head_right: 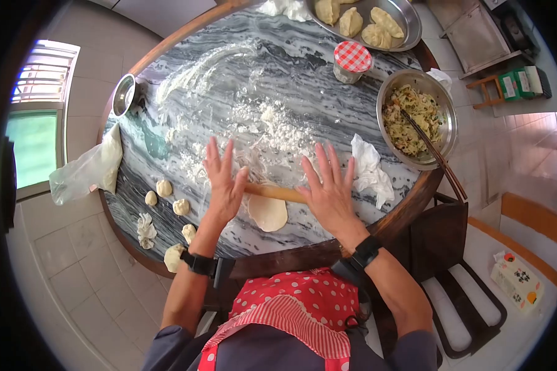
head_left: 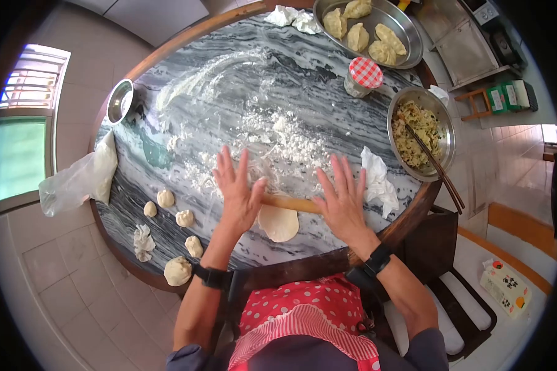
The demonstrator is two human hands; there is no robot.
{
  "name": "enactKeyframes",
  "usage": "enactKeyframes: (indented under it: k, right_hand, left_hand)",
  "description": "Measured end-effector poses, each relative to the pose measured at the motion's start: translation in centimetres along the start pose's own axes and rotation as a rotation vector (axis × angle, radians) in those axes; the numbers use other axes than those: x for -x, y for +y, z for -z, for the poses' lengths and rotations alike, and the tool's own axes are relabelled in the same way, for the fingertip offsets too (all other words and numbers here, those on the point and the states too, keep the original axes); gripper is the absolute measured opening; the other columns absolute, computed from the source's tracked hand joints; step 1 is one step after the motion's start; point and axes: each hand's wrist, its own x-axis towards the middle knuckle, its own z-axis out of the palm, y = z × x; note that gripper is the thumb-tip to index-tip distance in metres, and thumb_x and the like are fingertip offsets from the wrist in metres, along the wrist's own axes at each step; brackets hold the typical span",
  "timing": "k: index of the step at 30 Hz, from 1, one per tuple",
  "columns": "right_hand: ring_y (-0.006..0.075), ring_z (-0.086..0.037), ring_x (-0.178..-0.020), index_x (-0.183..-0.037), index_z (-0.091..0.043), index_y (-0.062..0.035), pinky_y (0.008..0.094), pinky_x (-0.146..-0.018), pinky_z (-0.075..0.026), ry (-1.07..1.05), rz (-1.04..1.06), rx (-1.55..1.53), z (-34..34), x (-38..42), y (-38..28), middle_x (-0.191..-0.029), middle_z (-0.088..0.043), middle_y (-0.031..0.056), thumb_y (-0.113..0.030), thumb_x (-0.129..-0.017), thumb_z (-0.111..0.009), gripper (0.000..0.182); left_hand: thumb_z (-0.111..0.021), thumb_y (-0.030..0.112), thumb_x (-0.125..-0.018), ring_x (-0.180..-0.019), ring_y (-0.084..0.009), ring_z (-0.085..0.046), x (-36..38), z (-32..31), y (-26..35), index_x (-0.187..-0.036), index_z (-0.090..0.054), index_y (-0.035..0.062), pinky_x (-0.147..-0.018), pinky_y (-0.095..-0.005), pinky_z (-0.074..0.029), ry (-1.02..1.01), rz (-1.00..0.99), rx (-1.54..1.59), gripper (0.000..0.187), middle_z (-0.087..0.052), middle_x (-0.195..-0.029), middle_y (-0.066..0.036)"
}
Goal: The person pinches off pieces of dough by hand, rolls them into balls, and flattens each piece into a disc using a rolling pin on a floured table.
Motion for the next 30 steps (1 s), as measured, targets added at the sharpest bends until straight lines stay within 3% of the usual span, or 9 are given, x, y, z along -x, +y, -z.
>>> enactKeyframes:
  k: [1, 2, 4, 7, 10, 14, 19, 22, 30]
  right_hand:
    - [0.0375, -0.027, -0.144, -0.143, -0.044, -0.0109, 0.0682, -0.112, -0.017, 0.007, 0.001, 0.0, 0.4, 0.7, -0.1, -0.154, -0.031, 0.0176, -0.033, -0.085, -0.072, 0.068]
    - [0.0356, -0.033, -0.14, -0.14, -0.046, -0.0101, 0.0649, -0.112, -0.02, -0.014, 0.068, -0.042, 1.0, 1.8, -0.2, -0.15, -0.035, 0.0164, -0.032, -0.083, -0.073, 0.067]
    - [0.0338, -0.039, -0.135, -0.138, -0.048, -0.0094, 0.0616, -0.112, -0.023, -0.024, 0.145, -0.083, 1.4, 3.1, 0.0, -0.147, -0.04, 0.0153, -0.03, -0.081, -0.075, 0.066]
    - [0.0237, -0.052, -0.11, -0.118, -0.056, -0.0085, 0.0489, -0.1, -0.037, -0.018, 0.3, 0.024, 0.8, 3.1, 0.6, -0.117, -0.053, 0.0077, -0.025, -0.078, -0.076, 0.047]
    - [0.0239, -0.053, -0.104, -0.108, -0.056, -0.008, 0.0443, -0.094, -0.04, -0.087, 0.289, -0.021, 0.6, 2.0, 0.9, -0.107, -0.054, 0.0067, -0.021, -0.08, -0.074, 0.036]
    - [0.0273, -0.055, -0.102, -0.103, -0.056, -0.0068, 0.0414, -0.087, -0.044, -0.091, 0.203, -0.213, 0.6, 1.9, 0.7, -0.102, -0.056, 0.0082, -0.017, -0.085, -0.068, 0.024]
    - [0.0411, -0.062, -0.083, -0.106, -0.057, -0.0015, 0.0468, -0.071, -0.048, -0.019, -0.257, -0.552, 1.6, 3.5, 0.2, -0.088, -0.062, 0.02, -0.02, -0.099, -0.053, 0.02]
    - [0.0425, -0.062, -0.078, -0.108, -0.056, -0.0011, 0.0469, -0.068, -0.048, -0.084, -0.482, -0.683, 3.0, 4.2, 0.0, -0.083, -0.062, 0.0228, -0.022, -0.102, -0.049, 0.023]
    - [0.0257, -0.059, -0.061, -0.104, -0.059, 0.0007, 0.0366, -0.059, -0.046, 0.035, -0.526, -0.748, 4.1, 8.8, -0.7, -0.069, -0.058, 0.0144, -0.025, -0.102, -0.053, 0.026]
  left_hand:
    - [-0.058, 0.022, -0.098, -0.147, -0.0391, -0.02, 0.6, 0.7, 0.4, -0.146, -0.044, 0.0078, -0.118, -0.0495, -0.019, 0.164, -0.019, 0.037, 0.051, -0.023, -0.158, -0.023]
    - [-0.058, 0.022, -0.098, -0.147, -0.0391, -0.02, 1.6, 1.3, 0.5, -0.146, -0.044, 0.0078, -0.118, -0.0495, -0.019, 0.171, -0.019, 0.035, 0.051, -0.023, -0.158, -0.023]
    - [-0.063, 0.008, -0.092, -0.123, -0.0356, -0.053, 3.7, 2.4, 0.7, -0.127, -0.058, 0.0014, -0.102, -0.0436, -0.043, 0.298, 0.102, 0.148, 0.036, -0.053, -0.132, -0.023]
    - [-0.064, 0.0, -0.089, -0.094, -0.0271, -0.065, 6.8, 1.7, 1.3, -0.111, -0.064, -0.002, -0.078, -0.0341, -0.053, 0.254, 0.362, 0.355, 0.023, -0.063, -0.103, -0.016]
    - [-0.064, 0.0, -0.087, -0.087, -0.024, -0.066, 8.0, 0.4, 1.6, -0.11, -0.064, -0.0029, -0.069, -0.0323, -0.054, 0.17, 0.341, 0.347, 0.023, -0.064, -0.097, -0.015]
    - [-0.068, 0.003, -0.084, -0.093, -0.032, -0.065, 7.1, -1.4, 1.6, -0.113, -0.064, -0.0028, -0.08, -0.0374, -0.053, 0.057, 0.271, 0.253, 0.031, -0.062, -0.107, -0.019]
    - [-0.071, 0.008, -0.078, -0.091, -0.0383, -0.062, 4.9, -2.5, 2.4, -0.11, -0.064, -0.0009, -0.082, -0.0439, -0.051, 0.084, 0.027, 0.026, 0.035, -0.061, -0.103, -0.02]
    - [-0.071, 0.012, -0.078, -0.09, -0.0367, -0.062, 4.3, -3.0, 2.2, -0.098, -0.063, 0.0012, -0.079, -0.0446, -0.05, -0.032, 0.224, 0.053, 0.024, -0.062, -0.097, -0.019]
    - [-0.068, 0.012, -0.082, -0.08, -0.0379, -0.064, 5.0, -1.1, 3.7, -0.088, -0.06, 0.0033, -0.071, -0.047, -0.05, -0.086, 0.091, 0.104, 0.014, -0.065, -0.085, -0.017]
